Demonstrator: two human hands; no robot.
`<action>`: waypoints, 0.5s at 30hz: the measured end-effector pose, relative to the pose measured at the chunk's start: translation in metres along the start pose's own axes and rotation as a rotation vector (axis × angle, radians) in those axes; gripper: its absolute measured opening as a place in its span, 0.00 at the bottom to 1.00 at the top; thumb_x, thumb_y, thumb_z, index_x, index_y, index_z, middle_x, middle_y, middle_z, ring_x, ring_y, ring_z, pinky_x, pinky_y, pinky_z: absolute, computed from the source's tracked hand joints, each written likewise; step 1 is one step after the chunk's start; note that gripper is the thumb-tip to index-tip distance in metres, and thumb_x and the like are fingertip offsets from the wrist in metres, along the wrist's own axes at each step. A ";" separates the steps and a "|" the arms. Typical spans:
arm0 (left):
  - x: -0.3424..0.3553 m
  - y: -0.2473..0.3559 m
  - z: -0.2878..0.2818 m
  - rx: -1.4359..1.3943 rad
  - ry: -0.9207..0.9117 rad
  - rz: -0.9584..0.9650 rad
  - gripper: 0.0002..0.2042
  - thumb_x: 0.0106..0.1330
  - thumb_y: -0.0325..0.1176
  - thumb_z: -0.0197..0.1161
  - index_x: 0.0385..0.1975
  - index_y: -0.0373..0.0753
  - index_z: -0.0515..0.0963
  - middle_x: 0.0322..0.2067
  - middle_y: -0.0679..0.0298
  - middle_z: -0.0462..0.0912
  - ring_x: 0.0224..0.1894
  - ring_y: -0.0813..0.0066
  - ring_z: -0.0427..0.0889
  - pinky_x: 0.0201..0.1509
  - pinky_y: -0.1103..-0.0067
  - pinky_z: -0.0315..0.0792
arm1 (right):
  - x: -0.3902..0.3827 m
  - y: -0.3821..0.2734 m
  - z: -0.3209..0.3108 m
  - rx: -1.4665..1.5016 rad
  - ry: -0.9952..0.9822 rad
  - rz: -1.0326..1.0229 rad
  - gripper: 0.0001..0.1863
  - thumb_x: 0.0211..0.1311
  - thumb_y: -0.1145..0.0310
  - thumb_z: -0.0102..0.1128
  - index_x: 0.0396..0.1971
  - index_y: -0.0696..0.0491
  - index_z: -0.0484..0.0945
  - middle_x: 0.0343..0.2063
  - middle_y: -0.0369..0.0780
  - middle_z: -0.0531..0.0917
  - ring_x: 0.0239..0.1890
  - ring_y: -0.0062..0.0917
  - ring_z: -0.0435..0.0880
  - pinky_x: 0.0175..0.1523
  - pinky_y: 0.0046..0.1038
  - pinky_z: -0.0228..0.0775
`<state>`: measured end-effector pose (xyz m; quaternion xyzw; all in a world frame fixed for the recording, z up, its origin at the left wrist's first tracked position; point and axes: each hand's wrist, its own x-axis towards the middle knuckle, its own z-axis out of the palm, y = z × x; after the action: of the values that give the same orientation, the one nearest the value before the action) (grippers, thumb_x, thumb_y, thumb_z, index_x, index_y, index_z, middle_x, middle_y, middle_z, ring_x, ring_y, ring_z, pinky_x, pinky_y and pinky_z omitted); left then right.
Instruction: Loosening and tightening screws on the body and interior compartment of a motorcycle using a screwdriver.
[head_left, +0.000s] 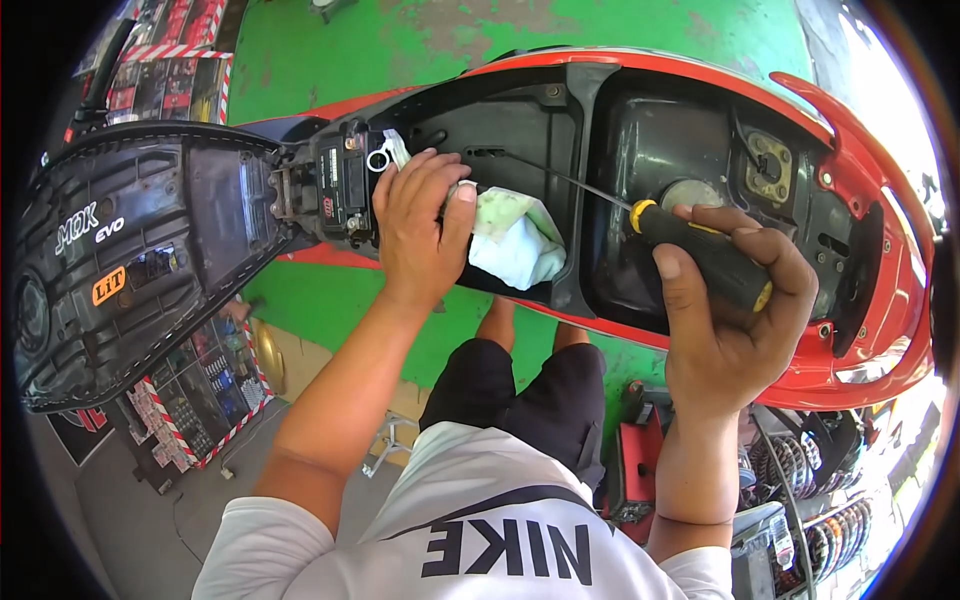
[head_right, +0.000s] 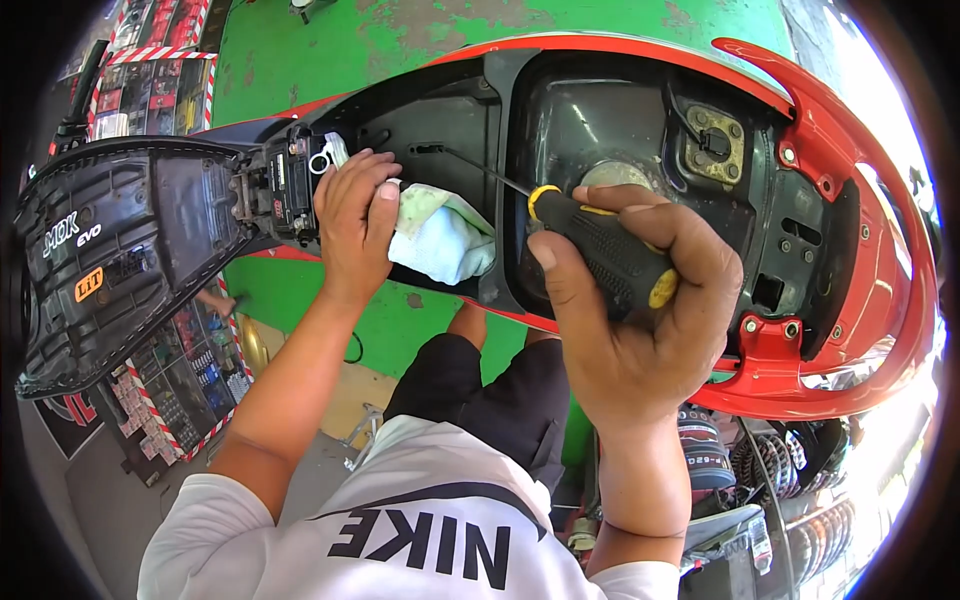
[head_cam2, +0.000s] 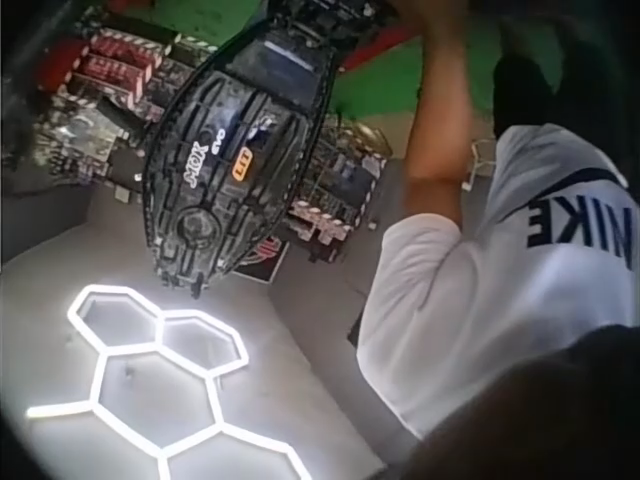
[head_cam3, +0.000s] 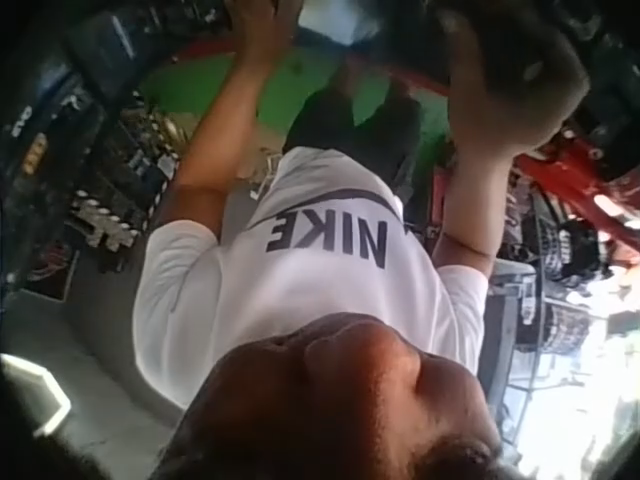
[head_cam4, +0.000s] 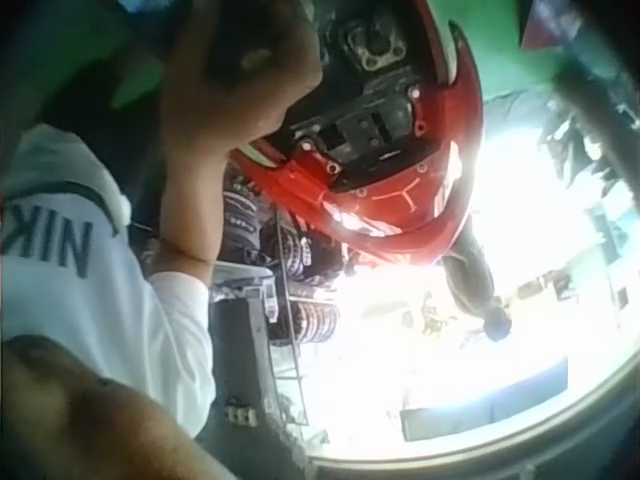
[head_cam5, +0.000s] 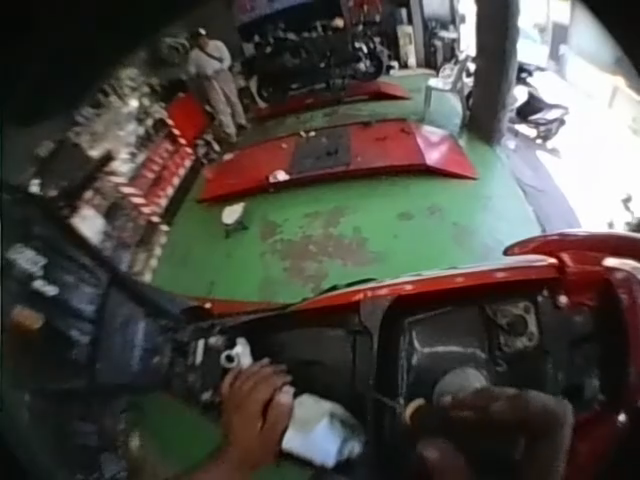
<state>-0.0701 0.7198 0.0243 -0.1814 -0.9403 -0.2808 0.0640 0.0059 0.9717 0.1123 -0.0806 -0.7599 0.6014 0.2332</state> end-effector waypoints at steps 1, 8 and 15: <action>0.000 0.000 0.000 0.002 0.003 0.002 0.12 0.73 0.37 0.59 0.48 0.40 0.82 0.51 0.64 0.86 0.62 0.62 0.79 0.76 0.62 0.55 | 0.000 0.001 0.000 0.003 0.001 -0.003 0.27 0.57 0.82 0.76 0.50 0.55 0.67 0.46 0.48 0.85 0.46 0.36 0.88 0.52 0.32 0.81; -0.001 0.000 -0.001 0.010 0.000 -0.002 0.12 0.73 0.37 0.58 0.48 0.40 0.82 0.51 0.64 0.86 0.62 0.62 0.79 0.76 0.61 0.55 | 0.002 0.004 -0.002 0.039 0.003 0.009 0.27 0.58 0.82 0.75 0.52 0.55 0.68 0.47 0.48 0.84 0.47 0.34 0.87 0.52 0.30 0.81; -0.001 0.001 0.000 0.016 0.010 0.012 0.12 0.73 0.38 0.58 0.48 0.40 0.82 0.51 0.64 0.86 0.62 0.63 0.79 0.76 0.61 0.56 | 0.008 0.004 -0.001 0.048 0.024 0.068 0.28 0.59 0.82 0.74 0.55 0.56 0.69 0.47 0.47 0.84 0.47 0.33 0.87 0.54 0.29 0.80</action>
<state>-0.0692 0.7203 0.0248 -0.1850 -0.9411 -0.2739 0.0719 -0.0008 0.9769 0.1112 -0.1078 -0.7393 0.6259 0.2235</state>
